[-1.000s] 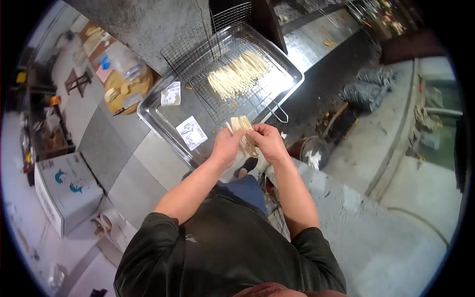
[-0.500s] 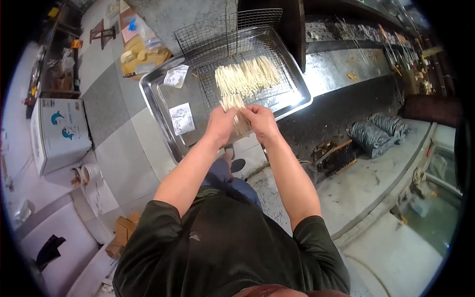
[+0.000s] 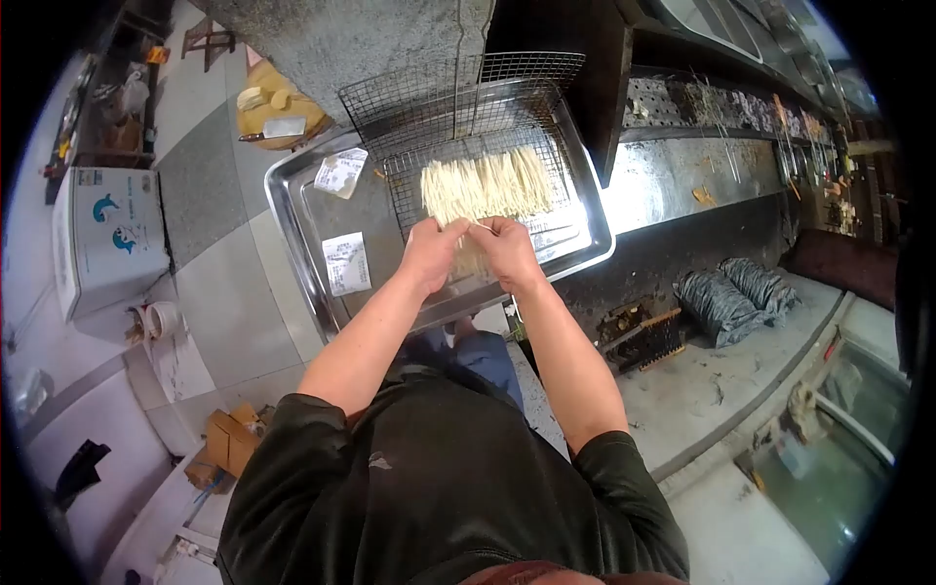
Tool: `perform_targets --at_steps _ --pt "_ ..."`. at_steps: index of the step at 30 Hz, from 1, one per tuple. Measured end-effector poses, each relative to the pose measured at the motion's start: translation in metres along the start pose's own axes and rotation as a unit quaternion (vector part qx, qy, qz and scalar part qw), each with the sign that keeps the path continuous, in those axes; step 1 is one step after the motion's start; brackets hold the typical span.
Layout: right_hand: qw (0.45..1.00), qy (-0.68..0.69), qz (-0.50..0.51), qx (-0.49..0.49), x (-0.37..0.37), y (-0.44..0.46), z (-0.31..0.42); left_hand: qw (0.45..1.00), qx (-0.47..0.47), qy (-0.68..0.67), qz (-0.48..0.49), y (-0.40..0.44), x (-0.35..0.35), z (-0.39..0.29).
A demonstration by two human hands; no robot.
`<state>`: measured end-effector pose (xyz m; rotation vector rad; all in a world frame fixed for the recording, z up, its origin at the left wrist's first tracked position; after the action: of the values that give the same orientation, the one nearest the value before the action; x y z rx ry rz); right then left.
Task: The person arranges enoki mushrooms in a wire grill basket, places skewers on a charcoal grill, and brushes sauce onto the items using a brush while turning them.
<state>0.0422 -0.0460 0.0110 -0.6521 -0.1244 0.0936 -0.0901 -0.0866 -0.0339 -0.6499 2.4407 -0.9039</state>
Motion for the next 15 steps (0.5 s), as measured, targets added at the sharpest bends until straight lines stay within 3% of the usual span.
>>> perform_targets --at_steps 4,10,15 --pt "0.991 0.111 0.038 -0.056 0.002 0.013 -0.021 0.998 0.024 -0.052 0.020 -0.010 -0.002 -0.002" --pt "0.998 0.046 0.043 -0.027 0.001 0.015 -0.022 0.999 -0.023 -0.044 -0.014 -0.015 -0.006 -0.008" --pt "0.998 -0.042 -0.012 0.040 -0.004 0.017 -0.008 0.998 -0.036 -0.052 -0.020 -0.011 -0.008 -0.014"
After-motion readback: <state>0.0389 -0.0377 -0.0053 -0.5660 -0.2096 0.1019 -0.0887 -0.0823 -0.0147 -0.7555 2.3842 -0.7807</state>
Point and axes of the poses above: each hand's wrist, its own y-axis towards the middle knuckle, its own x-axis out of the back of the hand, z = x × y, the point moved 2 cm from there along y, towards the middle knuckle, and after that the axes turned 11 degrees about -z, right-handed, at the moved point
